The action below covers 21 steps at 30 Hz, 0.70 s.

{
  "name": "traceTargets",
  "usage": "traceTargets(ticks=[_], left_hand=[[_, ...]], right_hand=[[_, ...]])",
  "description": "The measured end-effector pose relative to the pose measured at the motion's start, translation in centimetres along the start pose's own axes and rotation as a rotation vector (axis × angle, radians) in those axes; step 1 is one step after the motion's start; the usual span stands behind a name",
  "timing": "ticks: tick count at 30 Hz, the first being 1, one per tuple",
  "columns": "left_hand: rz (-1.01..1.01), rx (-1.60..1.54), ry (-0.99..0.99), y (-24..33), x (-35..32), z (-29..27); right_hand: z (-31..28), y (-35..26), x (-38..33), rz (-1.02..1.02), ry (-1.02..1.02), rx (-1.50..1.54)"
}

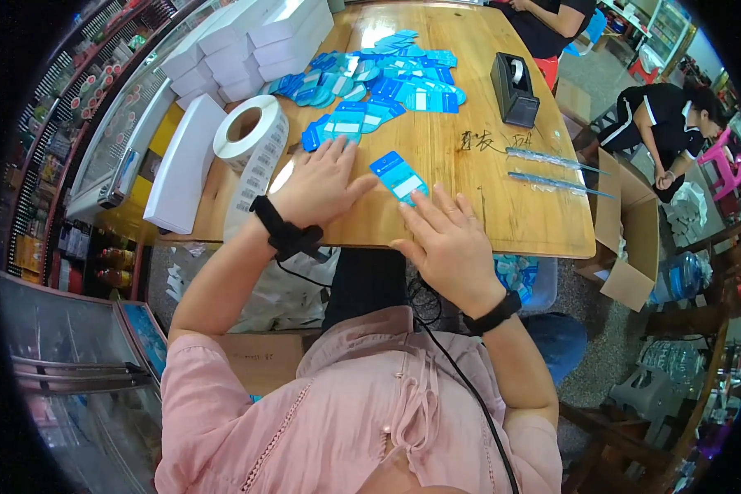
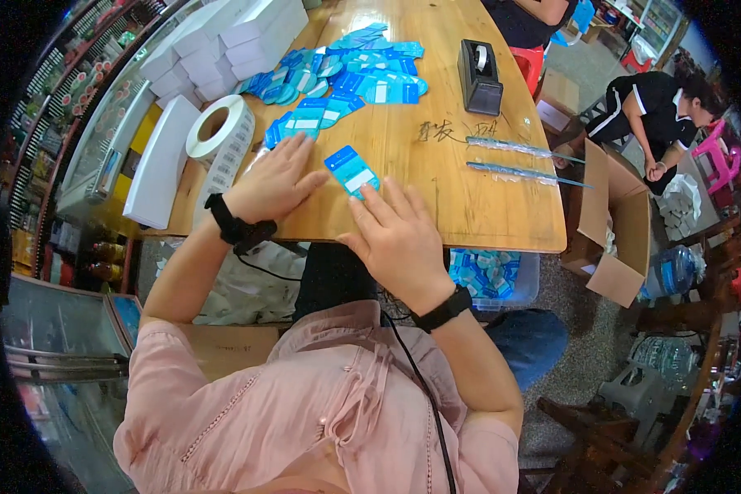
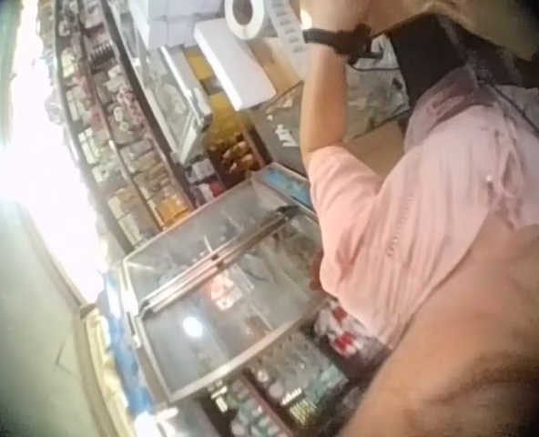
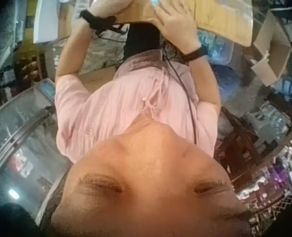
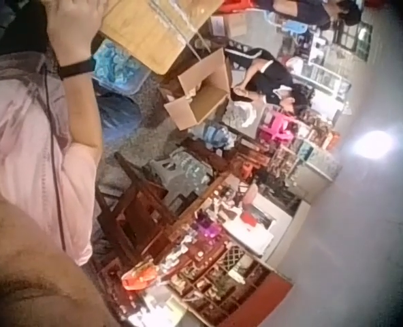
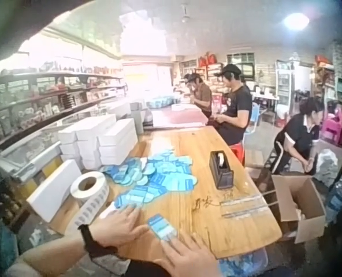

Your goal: Applying labels to small blue packets at a workbench in a workshop.

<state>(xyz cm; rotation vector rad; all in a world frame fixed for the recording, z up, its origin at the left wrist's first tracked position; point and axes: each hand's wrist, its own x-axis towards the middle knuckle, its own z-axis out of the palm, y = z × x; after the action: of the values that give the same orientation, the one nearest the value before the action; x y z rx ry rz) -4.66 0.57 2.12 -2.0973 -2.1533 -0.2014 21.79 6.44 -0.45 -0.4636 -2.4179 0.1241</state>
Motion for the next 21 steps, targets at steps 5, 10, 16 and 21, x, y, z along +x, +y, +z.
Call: traceTargets(ticks=[5, 10, 16, 21], left_hand=[[0.057, -0.156, -0.121, 2.6, -3.4, -2.0], [0.079, -0.248, -0.123, 4.8, -4.5, -2.5], [0.181, -0.216, -0.071, 4.2, -3.6, -0.3], [-0.074, 0.089, -0.039, 0.4, 0.4, -1.3]], right_hand=[[-0.9, 0.8, -1.3, 0.131, -0.051, 0.003], [-1.6, 2.2, -2.4, 0.213, 0.024, -0.017], [-1.1, 2.2, -2.7, 0.227, 0.063, -0.03], [-0.7, 2.2, -2.9, 0.208, 0.083, -0.068]])
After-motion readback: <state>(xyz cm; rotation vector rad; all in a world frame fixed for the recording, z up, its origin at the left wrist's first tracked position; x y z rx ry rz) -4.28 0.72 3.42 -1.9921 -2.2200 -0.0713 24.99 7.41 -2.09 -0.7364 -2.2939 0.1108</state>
